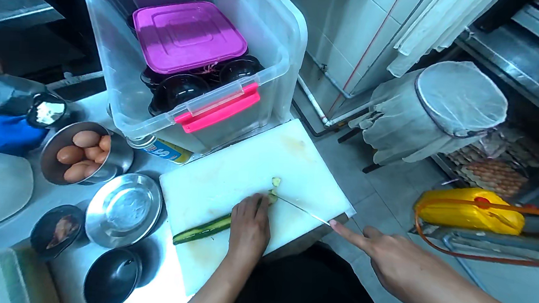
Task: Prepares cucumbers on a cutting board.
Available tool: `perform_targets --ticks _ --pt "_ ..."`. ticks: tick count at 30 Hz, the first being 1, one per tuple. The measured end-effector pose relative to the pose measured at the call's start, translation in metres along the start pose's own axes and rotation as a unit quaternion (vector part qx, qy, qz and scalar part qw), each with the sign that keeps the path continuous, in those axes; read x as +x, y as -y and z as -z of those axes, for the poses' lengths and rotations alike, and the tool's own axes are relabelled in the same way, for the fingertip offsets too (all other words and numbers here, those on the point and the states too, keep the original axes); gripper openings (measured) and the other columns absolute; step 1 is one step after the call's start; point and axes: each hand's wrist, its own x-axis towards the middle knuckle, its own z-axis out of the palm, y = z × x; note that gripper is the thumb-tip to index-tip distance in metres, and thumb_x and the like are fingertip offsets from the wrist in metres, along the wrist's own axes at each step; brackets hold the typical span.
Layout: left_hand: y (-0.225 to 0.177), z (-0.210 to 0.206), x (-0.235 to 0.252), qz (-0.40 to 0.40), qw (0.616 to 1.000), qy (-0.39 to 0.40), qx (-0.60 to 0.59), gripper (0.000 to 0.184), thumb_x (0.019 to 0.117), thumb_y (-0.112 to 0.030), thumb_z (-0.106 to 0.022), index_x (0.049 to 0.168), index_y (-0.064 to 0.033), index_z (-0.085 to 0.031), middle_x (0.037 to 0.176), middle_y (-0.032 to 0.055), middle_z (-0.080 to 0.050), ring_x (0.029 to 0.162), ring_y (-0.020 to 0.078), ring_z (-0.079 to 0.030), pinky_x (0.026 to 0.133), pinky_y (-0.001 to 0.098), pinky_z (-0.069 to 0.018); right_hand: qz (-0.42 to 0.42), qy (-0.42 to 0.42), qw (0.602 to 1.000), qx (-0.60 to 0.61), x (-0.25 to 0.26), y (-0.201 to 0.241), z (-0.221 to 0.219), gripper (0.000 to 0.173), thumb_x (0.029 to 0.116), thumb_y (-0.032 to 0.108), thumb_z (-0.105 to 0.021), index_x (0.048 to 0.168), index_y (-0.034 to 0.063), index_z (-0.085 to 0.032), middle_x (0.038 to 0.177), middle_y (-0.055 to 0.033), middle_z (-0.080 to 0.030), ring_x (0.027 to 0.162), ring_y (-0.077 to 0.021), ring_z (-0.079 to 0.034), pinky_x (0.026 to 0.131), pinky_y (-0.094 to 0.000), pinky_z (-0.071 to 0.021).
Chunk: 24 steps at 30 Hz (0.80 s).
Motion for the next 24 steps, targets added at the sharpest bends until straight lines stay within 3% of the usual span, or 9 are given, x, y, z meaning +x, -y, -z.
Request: perform_targets --ticks 4,10,17,24 --pt "0.001 -0.001 -0.004 -0.022 1.0 -0.012 0.003 0.028 0.0954 -0.015 -0.056 0.116 -0.0159 -0.075 0.116 0.004 -0.071 0.107 0.0249 -0.066 0.089 0.0434 -0.0551 -0.014 -0.01 1.0 0.0 0.0 -0.005 -0.001 0.095 0.0919 0.002 -0.056 0.162 0.0518 -0.014 0.113 -0.0215 -0.064 0.083 -0.0395 -0.069 0.069 -0.0557 -0.058" --pt "0.001 -0.002 -0.008 -0.022 0.999 -0.022 -0.019 0.027 0.0987 -0.023 -0.056 0.116 -0.0164 -0.076 0.116 0.0037 -0.072 0.11 0.0245 -0.066 0.093 0.0436 -0.0547 0.035 -0.031 0.999 0.014 -0.011 -0.011 0.0 0.092 0.0928 0.004 -0.055 0.162 0.0498 -0.016 0.107 -0.0181 -0.066 0.081 -0.0371 -0.069 0.068 -0.0549 -0.0579" --pt "-0.002 -0.003 -0.01 -0.03 0.999 -0.027 -0.027 0.025 0.0974 -0.02 -0.057 0.113 -0.0173 -0.077 0.116 0.0025 -0.072 0.108 0.0241 -0.066 0.091 0.0421 -0.0544 0.055 0.019 0.998 0.028 -0.003 0.004 0.011 0.092 0.0949 0.004 -0.054 0.163 0.0487 -0.012 0.117 -0.0201 -0.065 0.091 -0.0394 -0.069 0.075 -0.0561 -0.0579" --pt "-0.003 -0.003 -0.011 -0.024 0.999 -0.028 -0.031 0.024 0.0969 -0.019 -0.058 0.111 -0.017 -0.077 0.115 0.0035 -0.072 0.108 0.0252 -0.066 0.092 0.0431 -0.0554 0.018 0.015 1.0 0.002 -0.003 0.014 0.004 0.096 0.0931 0.0 -0.054 0.162 0.052 -0.012 0.114 -0.0233 -0.063 0.082 -0.0413 -0.068 0.068 -0.0568 -0.0576"
